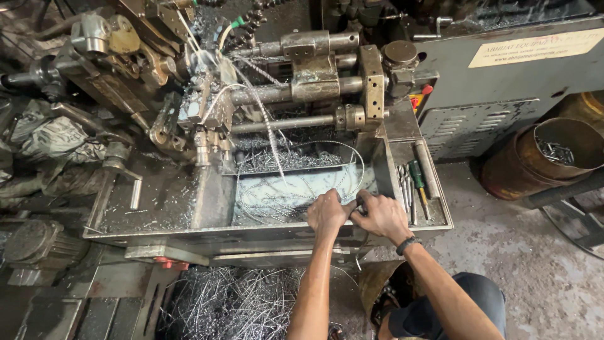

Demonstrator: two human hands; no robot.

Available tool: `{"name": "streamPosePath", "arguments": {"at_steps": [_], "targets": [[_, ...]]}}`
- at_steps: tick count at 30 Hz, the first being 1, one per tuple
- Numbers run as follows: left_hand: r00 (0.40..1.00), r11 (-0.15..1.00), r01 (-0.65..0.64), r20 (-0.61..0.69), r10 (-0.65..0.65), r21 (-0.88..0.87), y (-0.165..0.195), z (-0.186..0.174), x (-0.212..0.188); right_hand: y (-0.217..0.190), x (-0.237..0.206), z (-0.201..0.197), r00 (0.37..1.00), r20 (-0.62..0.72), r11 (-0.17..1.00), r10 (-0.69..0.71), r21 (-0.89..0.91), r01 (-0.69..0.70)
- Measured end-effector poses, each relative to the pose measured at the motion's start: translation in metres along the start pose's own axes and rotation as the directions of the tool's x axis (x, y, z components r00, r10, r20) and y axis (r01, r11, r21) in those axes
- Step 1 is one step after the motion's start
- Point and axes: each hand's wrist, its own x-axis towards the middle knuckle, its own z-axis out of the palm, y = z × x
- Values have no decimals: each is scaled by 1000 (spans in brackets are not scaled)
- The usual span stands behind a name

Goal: The person removes metal swarf from a coolant tray beneath a running lathe. They gather the swarf by hand, lift it out of the tray, and drop it into a nearby container. The person repeats this process multiple times while the machine continues to produce chips.

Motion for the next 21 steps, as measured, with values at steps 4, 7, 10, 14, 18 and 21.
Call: {"name": "streamPosePath", "arguments": {"at_steps": [4, 7, 10, 14, 18, 21], "targets": [[1000, 1000, -21, -1, 21, -18, -3, 7, 3, 0, 3, 0, 991, 108, 996, 78, -38, -75], [997, 999, -50, -55, 51, 6, -6, 12, 5, 0, 2, 0, 998, 63, 999, 31, -24, -30], [996, 998, -63, -69, 64, 10, -9, 16, 7, 1, 1, 0, 998, 49, 999, 25, -25, -24], [1000, 1000, -27, -8, 28, 8, -8, 18, 12, 1, 0, -1, 999, 32, 1000, 5, -18, -5], [994, 999, 39, 101, -43, 33, -5, 14, 12, 1, 0, -1, 1000, 13, 1000, -3, -2, 3], [987, 997, 64, 142, -70, 49, -1, 7, 9, 1, 1, -1, 998, 58, 999, 37, -15, -36]]}}
